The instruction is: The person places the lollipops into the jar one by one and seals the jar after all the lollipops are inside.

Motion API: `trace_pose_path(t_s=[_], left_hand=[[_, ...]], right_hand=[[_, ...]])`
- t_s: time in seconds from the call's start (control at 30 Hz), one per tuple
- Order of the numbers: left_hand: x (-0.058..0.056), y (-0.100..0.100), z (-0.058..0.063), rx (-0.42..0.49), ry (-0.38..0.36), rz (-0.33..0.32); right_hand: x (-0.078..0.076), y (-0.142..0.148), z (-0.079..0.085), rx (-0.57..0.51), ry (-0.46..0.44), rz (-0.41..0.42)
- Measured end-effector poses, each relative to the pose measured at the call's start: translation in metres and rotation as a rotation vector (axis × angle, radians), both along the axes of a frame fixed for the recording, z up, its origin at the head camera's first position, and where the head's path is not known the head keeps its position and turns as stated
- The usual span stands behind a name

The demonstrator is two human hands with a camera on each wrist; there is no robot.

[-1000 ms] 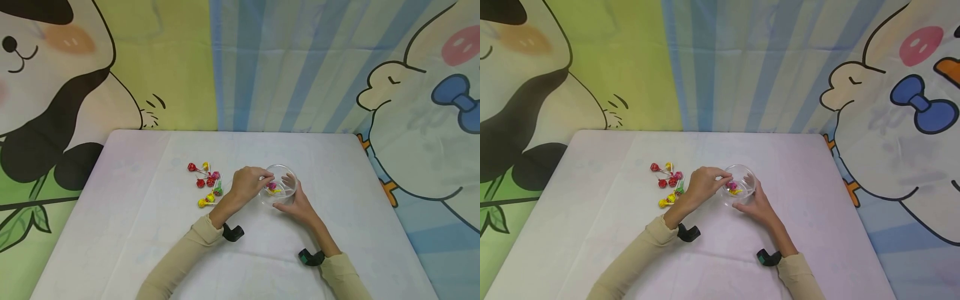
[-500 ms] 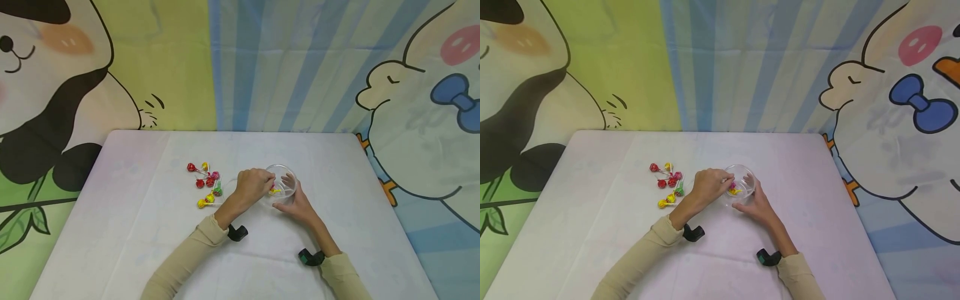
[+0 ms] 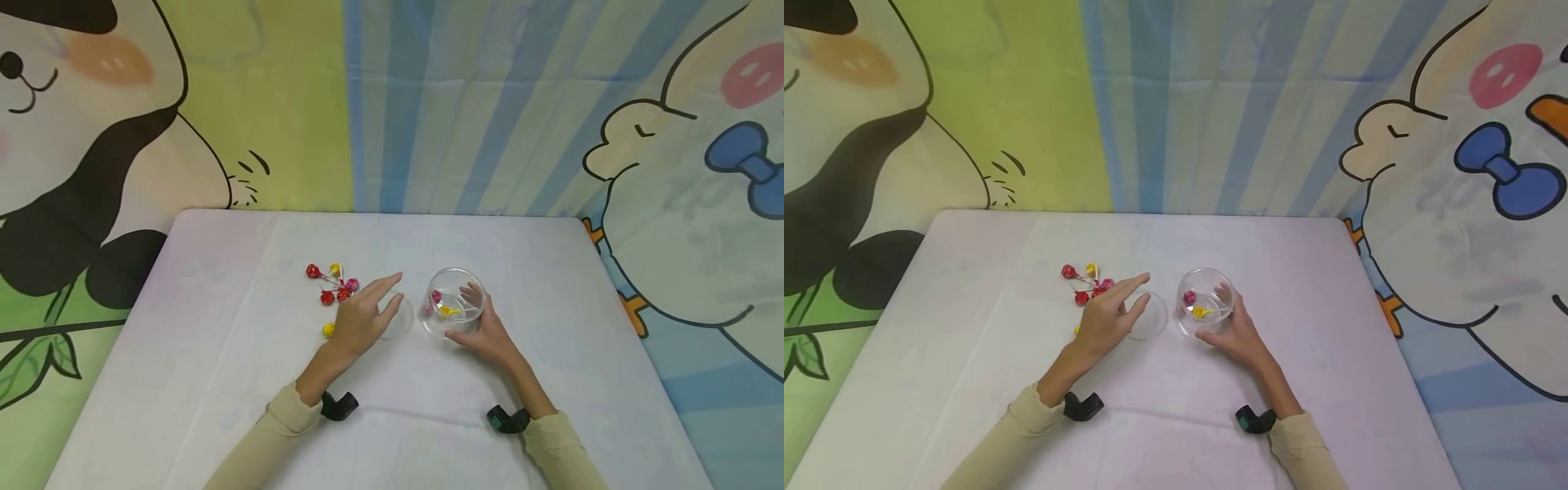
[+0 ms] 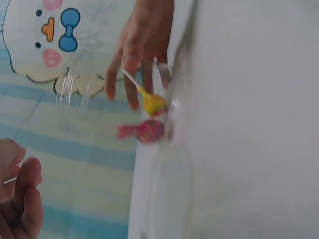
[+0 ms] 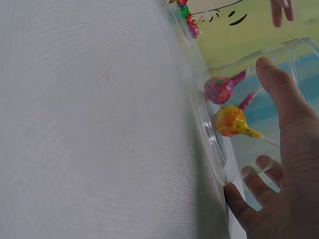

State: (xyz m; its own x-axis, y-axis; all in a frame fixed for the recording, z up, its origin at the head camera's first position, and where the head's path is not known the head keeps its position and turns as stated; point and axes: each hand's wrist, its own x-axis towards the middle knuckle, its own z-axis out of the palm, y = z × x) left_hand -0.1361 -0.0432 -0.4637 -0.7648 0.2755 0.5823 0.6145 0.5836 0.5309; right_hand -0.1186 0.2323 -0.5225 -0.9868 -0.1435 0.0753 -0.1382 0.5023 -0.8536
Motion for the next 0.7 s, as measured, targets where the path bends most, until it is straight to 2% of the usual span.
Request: trace_pose_path(t_s=[0.23,0.33,0.5,0.57,0.7], left_hand=[[0.028,-0.064,-0.027,0.008,-0.1,0.094],[0.037,-0.08,-0.034,-0.015,-0.133,0.142],[0.044,-0.091,-0.041,-0.041,-0.158,0.177],[0.044,-0.092,-0.042,-0.042,-0.154,0.168],[0.041,-0.087,-0.046,-0.07,-0.129,0.122]], right_hand=[[0.0,0.0,0.002,-0.01,-0.026,-0.002],[0.003,-0.004,0.014,-0.007,-0.049,-0.002],[0.002,-0.004,0.014,-0.003,-0.065,-0.004],[0.0,0.0,0.004,-0.004,-0.056,-0.006],[0.0,0.0,0.001,-0.007,-0.042,-0.006]])
